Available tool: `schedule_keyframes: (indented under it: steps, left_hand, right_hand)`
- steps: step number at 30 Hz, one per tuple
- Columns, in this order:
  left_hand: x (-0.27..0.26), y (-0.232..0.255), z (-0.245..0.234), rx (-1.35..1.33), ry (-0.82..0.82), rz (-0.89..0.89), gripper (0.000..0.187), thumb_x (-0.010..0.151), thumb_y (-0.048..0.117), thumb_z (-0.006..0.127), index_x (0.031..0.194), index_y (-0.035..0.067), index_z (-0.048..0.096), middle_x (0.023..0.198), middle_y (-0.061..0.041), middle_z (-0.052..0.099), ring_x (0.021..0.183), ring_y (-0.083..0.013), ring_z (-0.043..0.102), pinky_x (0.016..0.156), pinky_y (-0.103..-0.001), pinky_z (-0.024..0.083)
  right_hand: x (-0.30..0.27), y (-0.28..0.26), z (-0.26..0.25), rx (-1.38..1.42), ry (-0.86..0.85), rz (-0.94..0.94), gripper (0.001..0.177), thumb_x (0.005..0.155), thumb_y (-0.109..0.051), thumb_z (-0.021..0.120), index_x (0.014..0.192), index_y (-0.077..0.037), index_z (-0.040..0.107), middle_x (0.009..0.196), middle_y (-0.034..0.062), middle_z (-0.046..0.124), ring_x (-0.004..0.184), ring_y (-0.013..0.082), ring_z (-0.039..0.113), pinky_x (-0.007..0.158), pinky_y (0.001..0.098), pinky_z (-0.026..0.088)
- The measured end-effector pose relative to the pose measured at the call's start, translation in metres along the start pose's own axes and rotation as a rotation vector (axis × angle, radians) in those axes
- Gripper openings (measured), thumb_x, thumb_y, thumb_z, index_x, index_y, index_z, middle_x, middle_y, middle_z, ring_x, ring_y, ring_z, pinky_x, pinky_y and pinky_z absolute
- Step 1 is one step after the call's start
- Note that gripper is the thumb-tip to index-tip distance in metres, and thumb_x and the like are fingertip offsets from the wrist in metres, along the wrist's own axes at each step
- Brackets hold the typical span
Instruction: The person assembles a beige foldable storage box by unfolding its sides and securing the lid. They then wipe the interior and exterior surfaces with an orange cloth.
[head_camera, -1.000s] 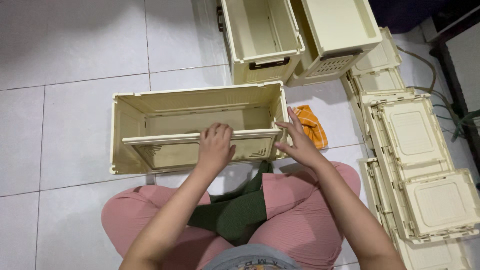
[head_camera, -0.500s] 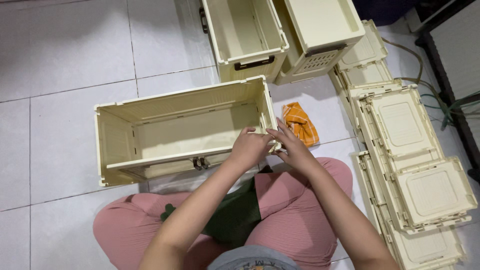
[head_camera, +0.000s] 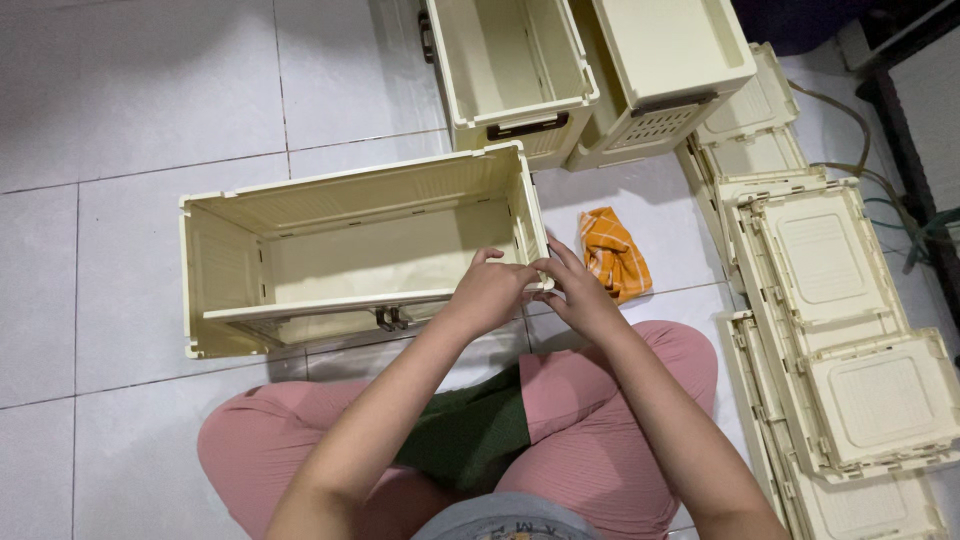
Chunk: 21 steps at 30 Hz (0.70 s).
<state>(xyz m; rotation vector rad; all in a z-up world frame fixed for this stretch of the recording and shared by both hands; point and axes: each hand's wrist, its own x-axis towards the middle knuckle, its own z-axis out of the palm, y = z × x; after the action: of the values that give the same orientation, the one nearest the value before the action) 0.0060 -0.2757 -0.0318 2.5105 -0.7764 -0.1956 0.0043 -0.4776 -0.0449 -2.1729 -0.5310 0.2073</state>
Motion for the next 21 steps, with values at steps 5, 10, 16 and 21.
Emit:
schedule_keyframes:
  steps: [5, 10, 16, 21]
  left_hand:
    - [-0.001, -0.001, 0.000, -0.025, -0.023, 0.007, 0.022, 0.088, 0.020, 0.072, 0.109, 0.013, 0.070, 0.103, -0.003, 0.075, 0.099, -0.0238, 0.071, 0.108, -0.049, 0.038]
    - [-0.002, -0.001, -0.002, -0.049, -0.037, 0.014, 0.021, 0.086, 0.016, 0.072, 0.106, 0.013, 0.070, 0.104, -0.003, 0.075, 0.101, -0.0242, 0.070, 0.108, -0.049, 0.038]
    - [0.003, -0.014, 0.007, -0.115, -0.155, -0.034, 0.025, 0.085, 0.018, 0.069, 0.108, 0.011, 0.071, 0.109, -0.007, 0.074, 0.104, -0.0275, 0.068, 0.102, -0.048, 0.043]
    - [0.034, -0.076, 0.038, -0.585, -0.396, 0.032, 0.038, 0.096, 0.027, 0.050, 0.119, 0.010, 0.075, 0.120, -0.011, 0.074, 0.108, -0.0271, 0.069, 0.100, -0.039, 0.051]
  right_hand:
    - [-0.002, -0.011, 0.002, -0.169, 0.069, -0.005, 0.057, 0.075, 0.001, 0.077, 0.128, -0.014, 0.062, 0.157, 0.0169, 0.044, 0.117, 0.0409, 0.063, 0.091, 0.0432, 0.056]
    - [-0.005, -0.019, 0.003, -0.159, 0.114, 0.016, 0.062, 0.077, -0.005, 0.080, 0.134, -0.018, 0.060, 0.150, 0.0150, 0.053, 0.107, 0.0382, 0.068, 0.086, 0.0423, 0.057]
    - [-0.016, -0.006, 0.016, -0.148, 0.124, 0.116, 0.070, 0.079, -0.006, 0.081, 0.143, -0.024, 0.059, 0.130, 0.0109, 0.066, 0.094, 0.0313, 0.072, 0.084, 0.0382, 0.060]
    - [-0.013, 0.034, 0.039, -0.045, 0.208, 0.169, 0.095, 0.069, -0.008, 0.086, 0.150, -0.005, 0.037, 0.111, 0.0150, 0.070, 0.093, 0.0305, 0.072, 0.080, 0.0390, 0.056]
